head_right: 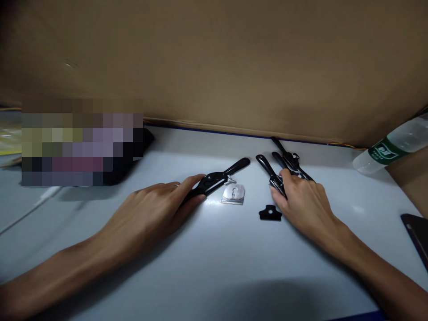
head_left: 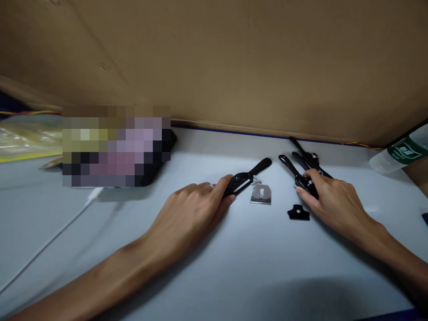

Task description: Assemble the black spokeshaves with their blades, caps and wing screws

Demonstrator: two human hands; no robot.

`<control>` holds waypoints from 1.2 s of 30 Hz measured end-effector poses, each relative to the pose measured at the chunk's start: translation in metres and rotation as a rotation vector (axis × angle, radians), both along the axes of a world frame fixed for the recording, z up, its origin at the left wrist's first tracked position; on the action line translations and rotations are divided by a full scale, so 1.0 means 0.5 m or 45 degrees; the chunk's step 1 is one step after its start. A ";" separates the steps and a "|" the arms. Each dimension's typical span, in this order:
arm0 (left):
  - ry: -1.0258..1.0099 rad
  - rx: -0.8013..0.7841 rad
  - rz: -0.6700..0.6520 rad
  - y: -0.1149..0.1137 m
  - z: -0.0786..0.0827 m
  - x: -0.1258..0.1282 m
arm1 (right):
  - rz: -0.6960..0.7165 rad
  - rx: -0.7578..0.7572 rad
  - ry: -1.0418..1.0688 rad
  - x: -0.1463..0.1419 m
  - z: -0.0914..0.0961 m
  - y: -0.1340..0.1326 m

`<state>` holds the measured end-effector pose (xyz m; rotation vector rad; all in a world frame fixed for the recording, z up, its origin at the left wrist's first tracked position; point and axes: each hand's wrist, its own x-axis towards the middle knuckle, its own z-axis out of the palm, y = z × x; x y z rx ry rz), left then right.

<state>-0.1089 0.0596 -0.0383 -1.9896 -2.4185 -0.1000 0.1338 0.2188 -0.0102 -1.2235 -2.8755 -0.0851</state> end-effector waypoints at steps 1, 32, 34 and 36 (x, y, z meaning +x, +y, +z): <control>0.004 -0.001 -0.003 0.000 -0.001 0.000 | -0.001 -0.007 -0.018 0.000 -0.002 0.001; -0.593 0.280 -0.063 0.000 0.007 0.001 | -0.048 0.107 -0.043 -0.002 0.004 0.009; -0.631 0.326 -0.193 -0.007 0.004 0.011 | -0.051 0.099 0.082 0.002 0.006 0.021; -0.643 0.342 -0.341 -0.014 -0.001 0.021 | -0.040 0.088 0.205 0.007 0.006 0.032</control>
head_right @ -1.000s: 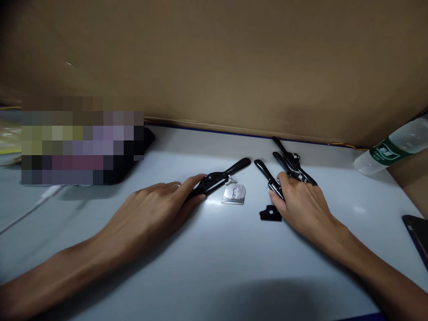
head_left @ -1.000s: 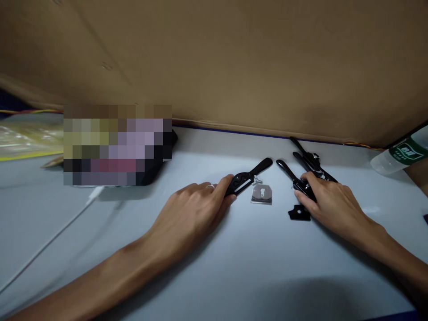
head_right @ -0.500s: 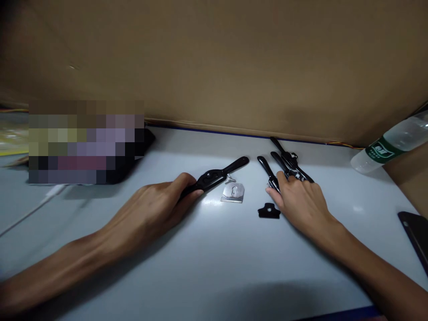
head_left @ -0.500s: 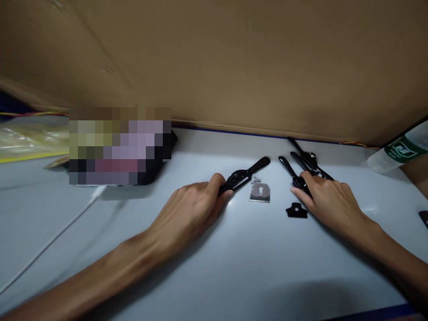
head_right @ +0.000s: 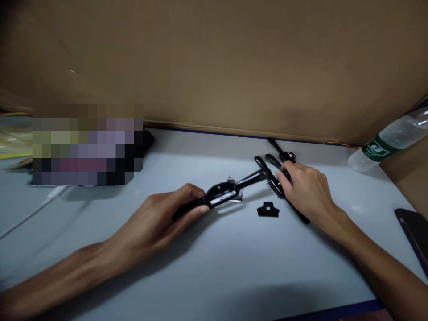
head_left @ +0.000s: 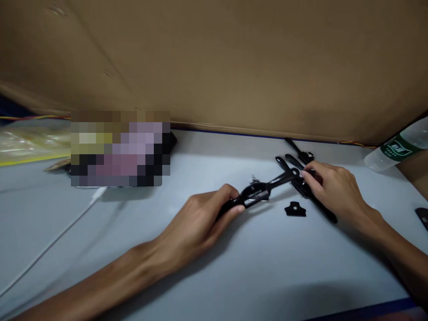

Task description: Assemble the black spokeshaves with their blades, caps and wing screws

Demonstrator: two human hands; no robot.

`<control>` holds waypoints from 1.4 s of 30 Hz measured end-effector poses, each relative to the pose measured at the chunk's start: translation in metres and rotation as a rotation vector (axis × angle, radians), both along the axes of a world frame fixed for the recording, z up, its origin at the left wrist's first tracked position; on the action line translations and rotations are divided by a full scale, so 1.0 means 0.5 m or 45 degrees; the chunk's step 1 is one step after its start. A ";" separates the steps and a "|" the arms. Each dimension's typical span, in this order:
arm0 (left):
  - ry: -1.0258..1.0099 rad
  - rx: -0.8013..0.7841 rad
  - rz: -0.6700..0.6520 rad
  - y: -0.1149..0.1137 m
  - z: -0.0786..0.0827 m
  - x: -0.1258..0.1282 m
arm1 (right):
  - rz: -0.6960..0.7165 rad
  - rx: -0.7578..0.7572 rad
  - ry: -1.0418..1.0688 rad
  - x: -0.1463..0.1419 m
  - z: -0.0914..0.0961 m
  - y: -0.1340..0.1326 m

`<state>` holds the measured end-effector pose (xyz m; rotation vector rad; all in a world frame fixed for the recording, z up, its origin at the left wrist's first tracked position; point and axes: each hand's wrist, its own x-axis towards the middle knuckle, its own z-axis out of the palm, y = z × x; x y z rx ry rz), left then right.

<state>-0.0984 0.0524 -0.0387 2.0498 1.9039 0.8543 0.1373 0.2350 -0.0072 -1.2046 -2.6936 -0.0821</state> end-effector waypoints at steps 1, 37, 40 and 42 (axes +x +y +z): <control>0.014 0.021 -0.069 -0.004 -0.002 0.005 | 0.013 -0.003 0.057 0.002 0.000 0.004; 0.376 0.114 -0.444 -0.023 -0.001 0.035 | 0.528 -0.161 -0.365 0.018 0.003 -0.063; 0.382 0.134 -0.445 -0.019 -0.002 0.031 | 0.555 -0.231 -0.350 0.015 -0.002 -0.069; 0.391 0.169 -0.453 -0.015 -0.004 0.029 | 0.549 -0.256 -0.335 0.012 -0.005 -0.071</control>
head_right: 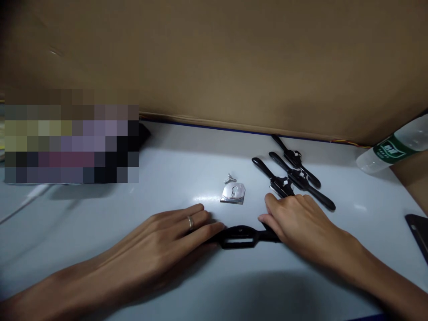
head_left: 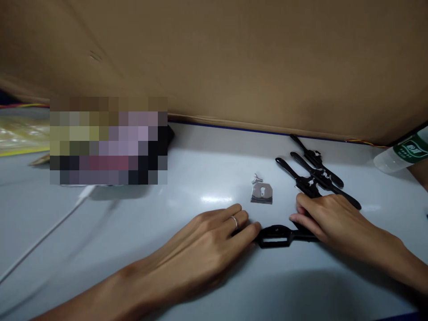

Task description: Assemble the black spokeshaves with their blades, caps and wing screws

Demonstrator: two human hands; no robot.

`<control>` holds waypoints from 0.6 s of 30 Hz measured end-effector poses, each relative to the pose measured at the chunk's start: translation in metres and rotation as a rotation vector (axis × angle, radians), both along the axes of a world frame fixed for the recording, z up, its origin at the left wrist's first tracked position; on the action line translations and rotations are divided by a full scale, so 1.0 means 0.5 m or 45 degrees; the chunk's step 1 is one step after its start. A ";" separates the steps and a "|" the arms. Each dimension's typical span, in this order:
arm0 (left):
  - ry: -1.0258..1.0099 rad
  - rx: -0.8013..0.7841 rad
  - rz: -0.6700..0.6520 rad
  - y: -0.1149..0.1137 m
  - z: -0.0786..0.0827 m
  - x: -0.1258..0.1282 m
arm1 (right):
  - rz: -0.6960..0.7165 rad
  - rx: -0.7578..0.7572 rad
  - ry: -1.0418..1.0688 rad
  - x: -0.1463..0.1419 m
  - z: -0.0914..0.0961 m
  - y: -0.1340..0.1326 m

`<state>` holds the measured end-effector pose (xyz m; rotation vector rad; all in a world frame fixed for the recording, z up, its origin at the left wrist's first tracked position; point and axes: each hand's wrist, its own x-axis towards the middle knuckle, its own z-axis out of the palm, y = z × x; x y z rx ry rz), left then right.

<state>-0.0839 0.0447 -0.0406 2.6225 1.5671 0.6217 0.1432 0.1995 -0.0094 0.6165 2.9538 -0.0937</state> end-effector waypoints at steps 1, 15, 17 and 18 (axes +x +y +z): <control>0.005 0.017 -0.006 0.001 -0.001 -0.001 | -0.007 -0.013 0.011 -0.002 0.000 0.000; 0.061 -0.003 -0.032 0.003 0.003 -0.004 | -0.127 0.031 -0.123 -0.004 0.008 -0.004; 0.079 0.000 -0.042 0.003 0.007 -0.004 | -0.142 -0.072 -0.062 -0.003 0.005 -0.005; 0.087 0.006 -0.051 0.003 0.009 -0.005 | -0.155 -0.122 -0.033 -0.003 0.005 -0.004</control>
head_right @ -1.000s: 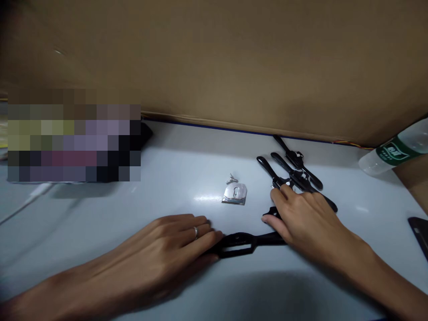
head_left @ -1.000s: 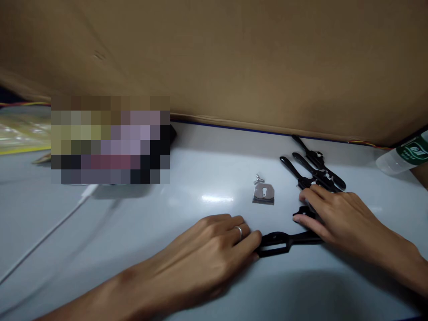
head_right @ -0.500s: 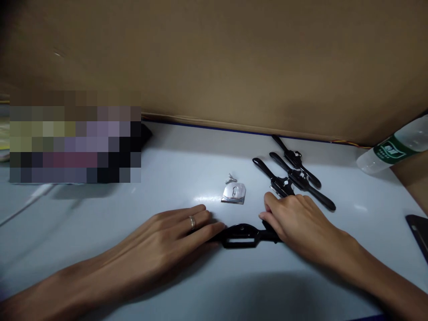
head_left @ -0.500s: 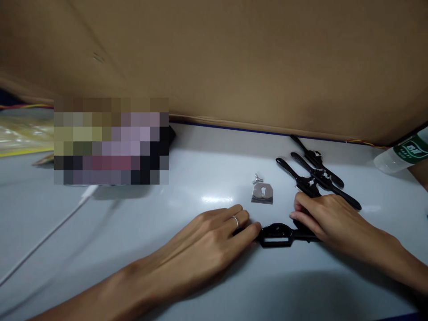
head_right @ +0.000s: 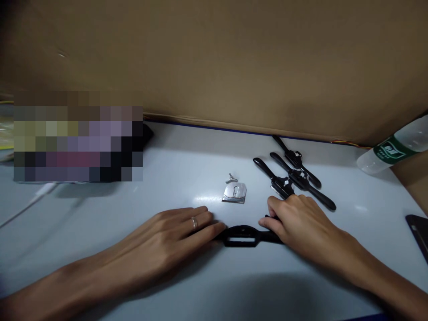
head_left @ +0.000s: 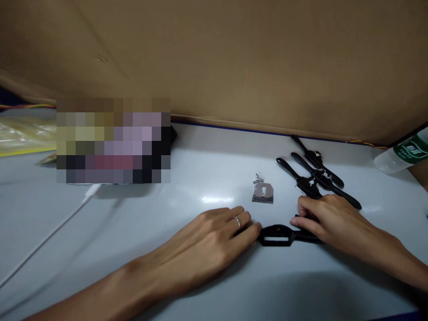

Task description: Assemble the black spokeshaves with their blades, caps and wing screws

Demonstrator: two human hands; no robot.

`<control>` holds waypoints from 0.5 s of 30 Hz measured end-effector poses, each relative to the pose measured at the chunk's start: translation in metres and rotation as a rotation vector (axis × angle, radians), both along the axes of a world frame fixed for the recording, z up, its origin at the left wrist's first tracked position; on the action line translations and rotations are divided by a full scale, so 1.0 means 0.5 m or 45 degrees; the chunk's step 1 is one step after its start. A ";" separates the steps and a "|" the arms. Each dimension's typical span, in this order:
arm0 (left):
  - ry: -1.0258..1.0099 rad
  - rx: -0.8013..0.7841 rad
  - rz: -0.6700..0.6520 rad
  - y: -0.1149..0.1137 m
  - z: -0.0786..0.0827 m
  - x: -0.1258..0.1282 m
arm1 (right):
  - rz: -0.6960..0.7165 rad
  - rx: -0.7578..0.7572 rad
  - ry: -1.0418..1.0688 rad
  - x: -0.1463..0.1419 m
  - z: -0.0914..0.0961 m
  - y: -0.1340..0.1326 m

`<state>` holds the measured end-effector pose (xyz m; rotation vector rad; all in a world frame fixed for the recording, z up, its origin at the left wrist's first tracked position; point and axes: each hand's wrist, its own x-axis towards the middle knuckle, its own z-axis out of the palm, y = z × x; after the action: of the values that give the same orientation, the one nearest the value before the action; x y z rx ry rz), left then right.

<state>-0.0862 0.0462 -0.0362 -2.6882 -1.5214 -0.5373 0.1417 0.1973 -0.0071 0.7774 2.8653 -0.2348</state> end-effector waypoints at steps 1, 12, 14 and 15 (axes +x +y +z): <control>0.009 0.006 -0.009 0.000 0.001 0.000 | -0.017 -0.045 0.027 -0.001 0.000 0.001; 0.037 0.049 -0.025 0.001 0.003 0.001 | -0.075 -0.467 0.212 -0.008 0.011 0.007; 0.038 0.034 -0.025 0.000 0.003 0.001 | -0.055 -0.458 0.272 -0.010 0.013 0.002; 0.038 0.028 -0.025 0.000 0.002 0.001 | -0.052 -0.424 0.350 -0.011 0.013 -0.002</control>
<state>-0.0859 0.0460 -0.0351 -2.6853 -1.4748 -0.5089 0.1365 0.1963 -0.0004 0.7879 2.9376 -0.8601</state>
